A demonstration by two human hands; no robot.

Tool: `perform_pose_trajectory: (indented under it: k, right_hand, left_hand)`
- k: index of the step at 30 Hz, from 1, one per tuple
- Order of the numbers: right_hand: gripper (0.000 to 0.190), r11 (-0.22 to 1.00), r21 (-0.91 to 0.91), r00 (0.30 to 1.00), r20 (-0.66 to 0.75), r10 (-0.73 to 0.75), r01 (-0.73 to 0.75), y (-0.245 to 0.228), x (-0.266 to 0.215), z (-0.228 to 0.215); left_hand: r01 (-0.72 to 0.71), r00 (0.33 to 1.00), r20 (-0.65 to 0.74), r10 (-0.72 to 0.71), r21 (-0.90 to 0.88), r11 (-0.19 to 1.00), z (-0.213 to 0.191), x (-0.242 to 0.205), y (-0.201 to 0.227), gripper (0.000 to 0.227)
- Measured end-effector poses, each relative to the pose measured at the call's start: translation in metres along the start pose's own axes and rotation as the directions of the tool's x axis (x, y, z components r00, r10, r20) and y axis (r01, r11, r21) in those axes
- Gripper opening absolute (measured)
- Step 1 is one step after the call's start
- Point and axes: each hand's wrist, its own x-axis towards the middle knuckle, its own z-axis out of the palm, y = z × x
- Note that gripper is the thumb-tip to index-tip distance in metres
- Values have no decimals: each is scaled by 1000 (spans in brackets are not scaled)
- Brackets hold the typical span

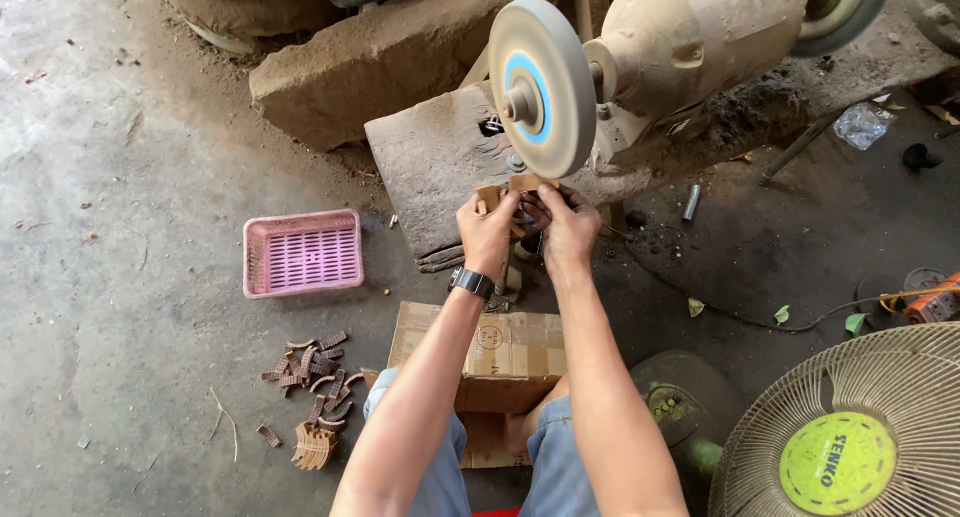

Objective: The person carries a pink basket of wooden pieces to a bench grinder, sits on a cardboard box, and grinds the edges of the wooden pieces one by one against the spinning wheel. The person places the finished pieces into the basket.

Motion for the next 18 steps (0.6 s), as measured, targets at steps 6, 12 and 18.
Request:
perform_pose_trajectory:
  k: [6, 12, 18]
  right_hand:
    - [14, 976, -165, 989, -4, -148, 146, -12, -4, 9]
    - [13, 857, -353, 911, -27, -411, 375, -29, -6, 1]
    - [13, 965, -149, 970, -77, -228, 215, -11, -1, 8]
  left_hand:
    - [43, 999, 1, -43, -116, 992, 12, 6, 3, 14]
    - [103, 986, 144, -84, -131, 986, 32, 4, -7, 12]
    - [-73, 991, 102, 90, -157, 985, 12, 6, -18, 13]
